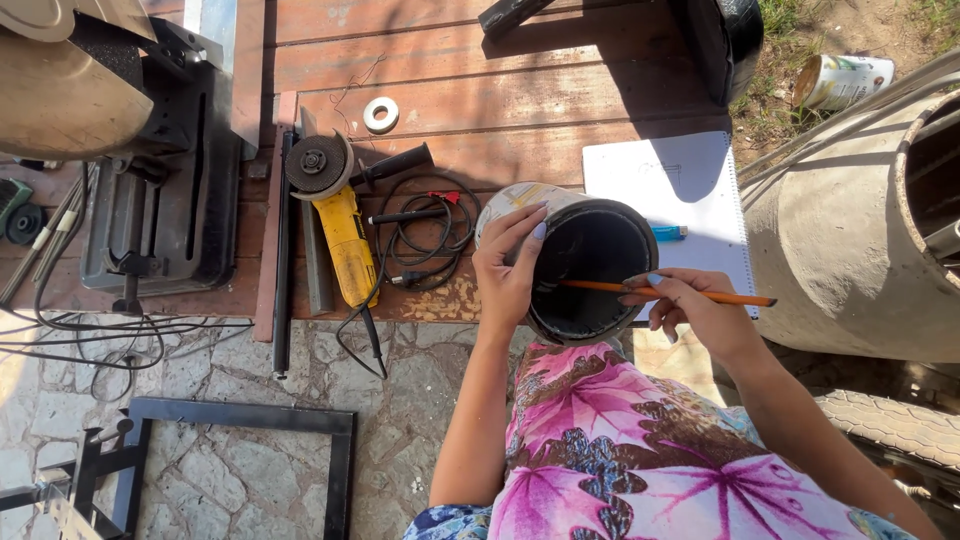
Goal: The person stirs paint in a bucket using a brush and then applies the paint to the wooden roof of a small structure.
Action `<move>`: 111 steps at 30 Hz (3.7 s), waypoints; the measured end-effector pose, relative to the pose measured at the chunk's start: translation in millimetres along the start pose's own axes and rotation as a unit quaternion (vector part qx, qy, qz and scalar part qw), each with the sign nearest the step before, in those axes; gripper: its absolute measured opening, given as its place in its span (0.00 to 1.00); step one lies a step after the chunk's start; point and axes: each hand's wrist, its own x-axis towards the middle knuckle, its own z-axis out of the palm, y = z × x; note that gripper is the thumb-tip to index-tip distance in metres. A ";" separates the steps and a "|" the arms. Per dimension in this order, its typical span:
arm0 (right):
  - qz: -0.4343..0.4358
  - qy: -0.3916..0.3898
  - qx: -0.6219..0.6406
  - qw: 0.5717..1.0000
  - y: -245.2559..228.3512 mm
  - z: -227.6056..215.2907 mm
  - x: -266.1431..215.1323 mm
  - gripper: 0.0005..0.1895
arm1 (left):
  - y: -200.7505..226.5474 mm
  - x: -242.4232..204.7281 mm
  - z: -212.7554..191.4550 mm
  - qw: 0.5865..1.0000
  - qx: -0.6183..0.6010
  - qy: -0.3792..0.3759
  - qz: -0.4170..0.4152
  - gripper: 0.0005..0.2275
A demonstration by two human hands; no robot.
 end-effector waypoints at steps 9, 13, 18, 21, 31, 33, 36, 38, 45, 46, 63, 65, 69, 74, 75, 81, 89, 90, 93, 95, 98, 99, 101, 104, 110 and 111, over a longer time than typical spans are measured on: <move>-0.026 -0.035 0.168 0.985 -2.5 -66.5 11.1 0.15 | -15.0 0.4 -20.2 0.999 0.032 0.016 -0.023 0.11; -0.052 -0.053 0.142 0.987 -9.6 -70.2 8.2 0.18 | -15.2 1.6 -20.3 0.999 0.026 0.028 -0.030 0.11; -0.065 -0.015 0.061 0.996 -29.5 -65.8 -0.7 0.16 | -15.1 4.3 -19.5 0.998 0.024 0.032 -0.047 0.11; -0.061 0.026 0.009 0.998 -50.7 -68.1 -9.0 0.15 | -12.6 6.5 -21.5 0.998 0.016 0.024 -0.061 0.12; -0.040 0.108 -0.148 0.982 -107.3 -80.3 -42.9 0.16 | -24.6 19.0 -12.8 0.998 0.026 0.029 -0.040 0.11; -0.006 0.098 -0.164 0.982 -106.6 -89.6 -45.4 0.18 | -24.9 18.1 -8.8 0.998 0.026 0.037 -0.036 0.10; -0.002 0.103 -0.164 0.981 -106.2 -91.5 -53.7 0.18 | -25.2 17.4 -8.7 0.998 0.031 0.038 -0.024 0.10; -0.021 0.094 -0.150 0.984 -97.1 -92.8 -54.1 0.17 | -25.5 17.9 -11.5 0.998 0.030 0.039 -0.026 0.10; -0.063 0.021 -0.215 0.974 -73.7 -45.1 -27.4 0.13 | -38.4 28.8 -28.8 0.996 -0.018 0.065 -0.054 0.11; -0.061 0.020 -0.214 0.975 -71.8 -42.7 -27.2 0.13 | -38.5 28.0 -30.9 0.996 -0.016 0.065 -0.056 0.11; 0.010 -0.040 -0.324 0.945 -113.5 -53.1 12.4 0.15 | -54.0 43.7 -46.9 0.975 -0.013 0.153 -0.158 0.12; -0.008 -0.050 -0.315 0.948 -107.7 -57.1 23.9 0.14 | -47.5 49.4 -47.2 0.974 0.021 0.154 -0.166 0.13; -0.038 -0.078 -0.309 0.947 -111.7 -47.1 37.3 0.14 | -50.3 54.6 -56.7 0.955 0.173 0.149 -0.187 0.18; -0.043 -0.090 -0.300 0.949 -115.8 -41.9 50.3 0.14 | -19.2 35.9 -70.5 0.917 0.256 0.109 -0.285 0.32; -0.048 -0.089 -0.292 0.951 -113.9 -43.6 52.1 0.14 | -12.5 27.7 -72.2 0.894 0.274 0.096 -0.341 0.44; -0.039 -0.094 -0.228 0.968 -95.9 -48.5 66.7 0.12 | 64.5 4.0 -49.0 0.802 0.223 -0.015 -0.554 0.51; -0.040 -0.136 -0.253 0.957 -83.1 -42.8 60.0 0.23 | 13.3 -4.8 -36.7 0.803 -0.114 0.121 -0.573 0.45; -0.050 -0.145 -0.221 0.963 -74.6 -45.8 60.9 0.24 | 3.4 -3.6 -36.3 0.811 -0.129 0.172 -0.544 0.44; -0.089 -0.144 -0.187 0.968 -64.9 -35.6 44.3 0.20 | 35.3 10.6 -31.7 0.818 -0.101 0.136 -0.550 0.41; -0.113 -0.116 -0.190 0.968 -57.1 -23.5 32.9 0.20 | 21.8 12.6 -36.6 0.821 -0.087 0.120 -0.551 0.41; -0.136 -0.082 -0.173 0.972 -44.6 -4.1 17.5 0.21 | -4.3 10.3 -48.8 0.849 -0.024 0.093 -0.519 0.42; -0.134 -0.077 -0.154 0.976 -40.7 2.6 13.1 0.22 | -14.3 10.3 -54.2 0.870 0.022 0.083 -0.485 0.42; -0.125 -0.036 -0.115 0.985 -37.1 16.8 -1.7 0.21 | 28.4 22.4 -51.1 0.865 -0.001 0.061 -0.498 0.37; -0.125 0.011 -0.046 0.991 -31.8 32.8 -27.3 0.20 | 54.4 30.1 -56.6 0.867 0.009 0.042 -0.497 0.34; -0.236 0.085 0.117 0.961 -41.5 45.4 -101.5 0.24 | 84.8 46.7 -46.7 0.882 0.144 -0.027 -0.448 0.35; -0.271 0.115 0.127 0.947 -39.8 47.1 -115.3 0.23 | 83.6 46.7 -43.0 0.886 0.158 -0.034 -0.434 0.36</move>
